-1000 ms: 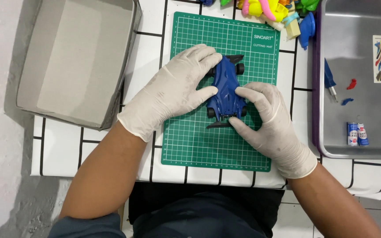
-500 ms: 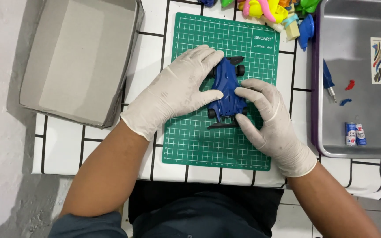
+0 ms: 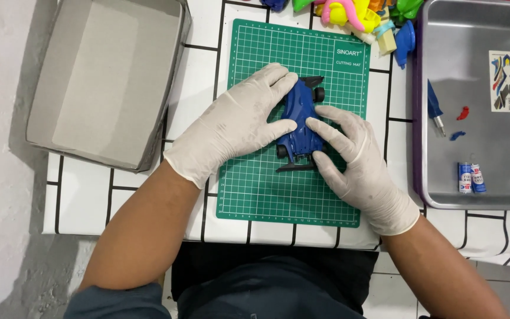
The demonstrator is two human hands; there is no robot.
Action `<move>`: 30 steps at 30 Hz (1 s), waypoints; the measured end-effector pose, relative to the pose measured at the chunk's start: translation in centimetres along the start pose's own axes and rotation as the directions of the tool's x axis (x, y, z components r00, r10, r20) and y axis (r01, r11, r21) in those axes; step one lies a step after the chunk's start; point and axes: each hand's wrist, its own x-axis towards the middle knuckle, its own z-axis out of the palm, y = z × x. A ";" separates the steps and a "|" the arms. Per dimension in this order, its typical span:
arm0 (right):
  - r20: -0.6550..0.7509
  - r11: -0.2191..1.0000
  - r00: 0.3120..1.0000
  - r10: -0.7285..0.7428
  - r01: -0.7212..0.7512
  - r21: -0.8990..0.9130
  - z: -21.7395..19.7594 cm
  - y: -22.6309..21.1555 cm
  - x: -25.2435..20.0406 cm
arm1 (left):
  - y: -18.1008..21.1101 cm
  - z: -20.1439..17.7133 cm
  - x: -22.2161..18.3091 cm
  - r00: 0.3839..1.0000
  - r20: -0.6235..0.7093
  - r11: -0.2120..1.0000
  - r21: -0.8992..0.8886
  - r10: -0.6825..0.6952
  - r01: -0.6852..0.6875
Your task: Assembling a small plastic toy car by fitting various components like the chassis, motor, and body panels together on a cutting mat.
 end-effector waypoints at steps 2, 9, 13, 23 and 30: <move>-0.010 1.000 1.000 0.000 0.000 0.004 0.1 0.1 -0.1 | -0.1 0.2 0.0 1.000 -0.002 1.000 0.004 -0.003 0.003; -0.069 1.000 0.997 0.029 -0.029 -0.001 0.9 0.5 -0.1 | -1.1 0.8 -0.1 0.996 -0.075 0.997 -0.054 0.051 -0.056; -0.072 0.999 0.997 0.031 -0.032 -0.011 0.8 0.4 0.0 | -1.3 0.9 -0.2 0.997 -0.061 0.998 -0.051 0.043 -0.046; -0.088 0.999 0.996 0.031 -0.032 -0.006 0.6 -0.2 0.3 | -1.4 0.0 -0.7 0.998 -0.060 0.989 -0.145 -0.005 -0.004; -0.128 0.996 0.989 0.074 -0.067 0.055 0.5 -0.3 0.0 | -1.8 -1.2 -1.2 0.996 -0.067 0.984 -0.169 -0.066 0.054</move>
